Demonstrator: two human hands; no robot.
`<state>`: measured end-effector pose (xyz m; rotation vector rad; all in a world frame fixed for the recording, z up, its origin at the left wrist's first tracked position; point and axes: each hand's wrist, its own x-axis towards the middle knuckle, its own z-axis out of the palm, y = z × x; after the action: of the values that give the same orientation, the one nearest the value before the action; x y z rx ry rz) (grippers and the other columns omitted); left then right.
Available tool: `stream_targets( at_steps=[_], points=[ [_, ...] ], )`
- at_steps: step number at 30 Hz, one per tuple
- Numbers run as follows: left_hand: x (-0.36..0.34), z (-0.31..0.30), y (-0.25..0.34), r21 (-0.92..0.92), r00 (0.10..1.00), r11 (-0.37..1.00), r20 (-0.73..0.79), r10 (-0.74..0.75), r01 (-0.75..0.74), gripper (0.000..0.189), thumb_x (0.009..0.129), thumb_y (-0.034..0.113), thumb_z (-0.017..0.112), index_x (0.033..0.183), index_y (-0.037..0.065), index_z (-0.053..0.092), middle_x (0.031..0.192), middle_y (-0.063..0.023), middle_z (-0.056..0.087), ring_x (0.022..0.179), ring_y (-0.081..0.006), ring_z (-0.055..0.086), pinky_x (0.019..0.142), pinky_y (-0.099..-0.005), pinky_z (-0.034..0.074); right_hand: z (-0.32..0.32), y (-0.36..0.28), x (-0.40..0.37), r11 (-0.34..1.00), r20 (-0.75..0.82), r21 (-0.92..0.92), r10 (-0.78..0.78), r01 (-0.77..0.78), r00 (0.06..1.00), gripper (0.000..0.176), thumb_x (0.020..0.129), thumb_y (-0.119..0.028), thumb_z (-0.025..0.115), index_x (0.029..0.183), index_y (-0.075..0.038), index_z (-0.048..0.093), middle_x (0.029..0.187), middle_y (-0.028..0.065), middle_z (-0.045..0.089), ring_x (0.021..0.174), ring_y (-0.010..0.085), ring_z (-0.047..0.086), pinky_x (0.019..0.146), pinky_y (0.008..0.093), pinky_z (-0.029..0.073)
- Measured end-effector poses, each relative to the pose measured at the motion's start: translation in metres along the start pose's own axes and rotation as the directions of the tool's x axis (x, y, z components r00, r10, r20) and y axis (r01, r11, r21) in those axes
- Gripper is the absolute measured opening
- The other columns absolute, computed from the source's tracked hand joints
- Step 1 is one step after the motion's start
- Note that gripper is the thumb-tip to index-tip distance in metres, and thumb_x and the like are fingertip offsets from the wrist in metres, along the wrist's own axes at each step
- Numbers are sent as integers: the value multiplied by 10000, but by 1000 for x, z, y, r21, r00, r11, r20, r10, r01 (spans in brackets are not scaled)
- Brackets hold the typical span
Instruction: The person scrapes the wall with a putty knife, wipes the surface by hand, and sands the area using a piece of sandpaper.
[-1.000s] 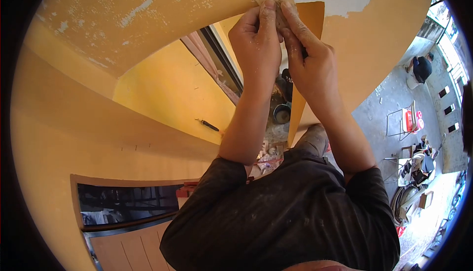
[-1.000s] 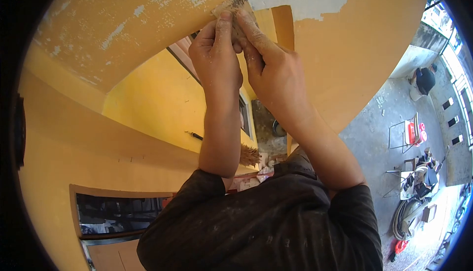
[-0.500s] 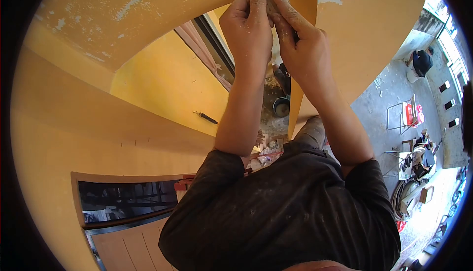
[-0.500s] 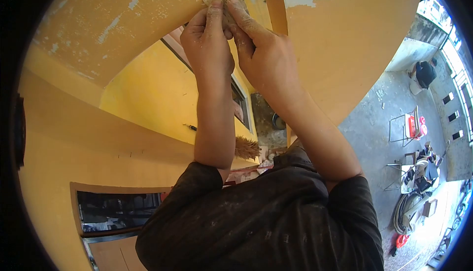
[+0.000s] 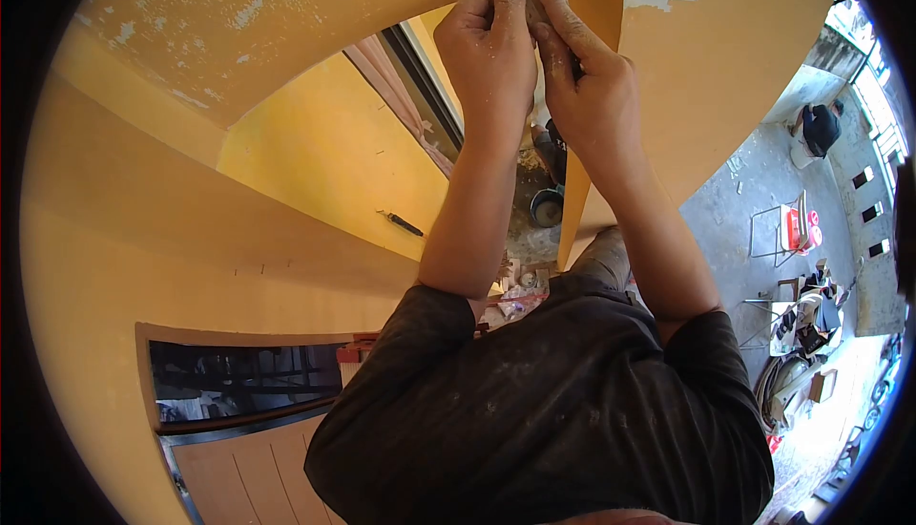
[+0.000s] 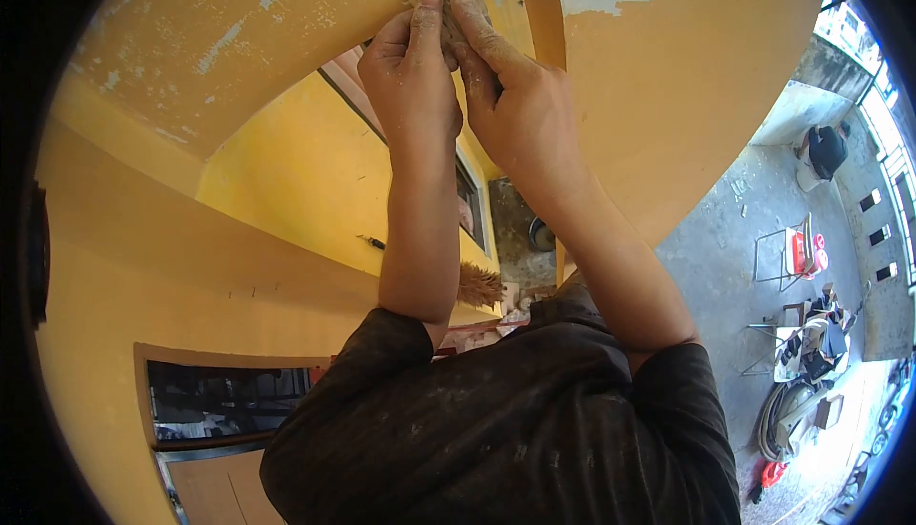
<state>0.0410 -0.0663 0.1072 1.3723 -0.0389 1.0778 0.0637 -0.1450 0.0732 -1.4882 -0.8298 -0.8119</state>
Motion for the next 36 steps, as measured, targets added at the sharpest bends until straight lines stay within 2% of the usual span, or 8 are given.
stream_targets(
  at_steps=[15,18,20,21,26,30,34,36],
  points=[
    [-17,-24,28,121,978,993,208,-29,4,332,947,264,604,764,-14,603,580,3,538,516,-50,483,474,-227,384,-30,-15,8,999,65,10,-31,31,997,432,881,-35,597,1307,-96,555,848,196,670,648,269,673,585,321,507],
    [-13,-46,13,300,851,953,492,-183,32,248,940,199,600,934,-38,669,705,-26,599,584,-76,530,571,-238,486,-36,1,-14,995,4,-63,-76,76,997,433,879,-23,595,1306,-81,555,843,187,675,619,235,665,591,322,508],
    [-4,-59,0,580,593,814,665,-454,-27,238,931,194,608,935,-35,669,685,-37,618,598,-71,555,568,-243,491,-42,7,-35,997,125,-33,80,-76,989,435,876,-33,602,1306,-85,556,836,183,679,607,238,651,594,324,510],
    [-3,-67,-12,549,578,819,727,-371,-165,300,880,262,656,781,-21,641,542,-147,531,474,-218,518,513,-347,429,-45,12,-47,996,119,-35,80,-77,990,435,876,-33,602,1306,-85,556,836,183,679,607,238,651,594,324,510],
    [0,-85,-6,744,486,610,654,-579,-274,313,859,288,667,802,-20,666,652,-168,630,662,-345,639,627,-413,492,-48,33,-94,852,547,-189,504,-487,669,497,869,-125,632,1351,-151,517,869,210,681,659,302,659,651,345,520],
    [-1,-77,31,603,508,693,772,-381,-397,302,838,277,697,948,-3,674,869,-173,651,811,-318,640,699,-370,499,-37,78,-147,848,609,-242,511,-471,607,516,877,-225,629,1373,-200,488,796,237,650,631,350,625,628,385,502],
    [1,-58,55,344,659,768,740,132,-540,325,798,168,737,1067,2,662,1035,-175,589,926,-327,591,814,-387,487,-35,69,-140,823,719,-264,516,-503,466,533,862,-239,630,1371,-183,485,919,248,668,844,412,646,785,458,521],
    [13,-41,42,452,503,276,525,687,-848,468,848,250,684,1231,2,578,1287,-225,489,1159,-412,489,952,-503,413,-34,66,-140,813,733,-174,484,-555,479,514,855,-237,634,1349,-169,508,908,256,661,852,412,642,775,455,519]
  ],
)
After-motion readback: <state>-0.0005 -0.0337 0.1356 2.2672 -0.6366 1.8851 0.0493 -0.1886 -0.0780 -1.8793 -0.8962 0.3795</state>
